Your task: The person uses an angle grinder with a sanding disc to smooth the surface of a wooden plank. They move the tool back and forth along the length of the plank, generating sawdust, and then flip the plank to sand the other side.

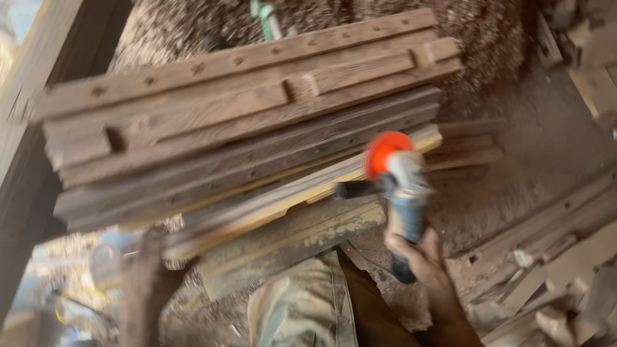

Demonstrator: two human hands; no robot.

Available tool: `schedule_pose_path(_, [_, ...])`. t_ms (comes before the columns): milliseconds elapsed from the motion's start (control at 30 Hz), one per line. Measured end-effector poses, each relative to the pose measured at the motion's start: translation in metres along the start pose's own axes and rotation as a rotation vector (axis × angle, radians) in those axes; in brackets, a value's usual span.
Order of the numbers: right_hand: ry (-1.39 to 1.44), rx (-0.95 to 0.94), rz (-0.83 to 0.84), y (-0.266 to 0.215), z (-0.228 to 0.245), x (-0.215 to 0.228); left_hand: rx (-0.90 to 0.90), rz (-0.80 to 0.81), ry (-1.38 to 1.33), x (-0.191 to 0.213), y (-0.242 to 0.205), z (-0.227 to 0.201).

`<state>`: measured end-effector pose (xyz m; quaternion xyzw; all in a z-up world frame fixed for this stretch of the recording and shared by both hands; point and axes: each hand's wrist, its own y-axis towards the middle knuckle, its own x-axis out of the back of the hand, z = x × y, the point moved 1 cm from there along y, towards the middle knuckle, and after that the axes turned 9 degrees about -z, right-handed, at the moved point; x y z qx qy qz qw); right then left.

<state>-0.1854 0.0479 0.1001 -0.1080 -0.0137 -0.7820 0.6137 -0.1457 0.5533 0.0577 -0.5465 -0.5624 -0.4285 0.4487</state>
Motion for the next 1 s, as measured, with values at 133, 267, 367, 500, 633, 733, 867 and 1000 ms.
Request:
schedule_pose_path(133, [-0.044,-0.145,-0.409,-0.047,-0.035,0.064,-0.476,0.229,0.070,-0.050,0.055,-0.102])
schedule_pose_path(267, [-0.068,-0.270,-0.771,-0.121,-0.084,0.109,-0.511,0.427,0.164,-0.112,0.104,-0.191])
schedule_pose_path(367, [0.099,-0.441,-0.982,-0.173,-0.126,0.133,-0.356,0.672,0.208,-0.140,0.121,-0.216])
schedule_pose_path(500, [0.295,-0.555,-1.154,-0.238,-0.182,0.161,-0.406,0.529,0.311,-0.145,0.121,-0.215])
schedule_pose_path(633, [0.307,-0.592,-1.176,-0.251,-0.240,0.212,-0.441,0.378,0.093,-0.141,0.098,-0.269])
schedule_pose_path(733, [0.040,-0.542,-1.049,-0.234,-0.271,0.263,-0.432,0.571,0.153,-0.146,0.101,-0.360])
schedule_pose_path(867, [0.419,-0.879,-1.097,-0.205,-0.297,0.329,-0.253,0.927,-0.040,-0.145,0.119,-0.513])
schedule_pose_path(1000, [0.318,-0.860,-1.110,-0.162,-0.298,0.428,-0.668,0.590,-0.366,-0.131,0.146,-0.668])
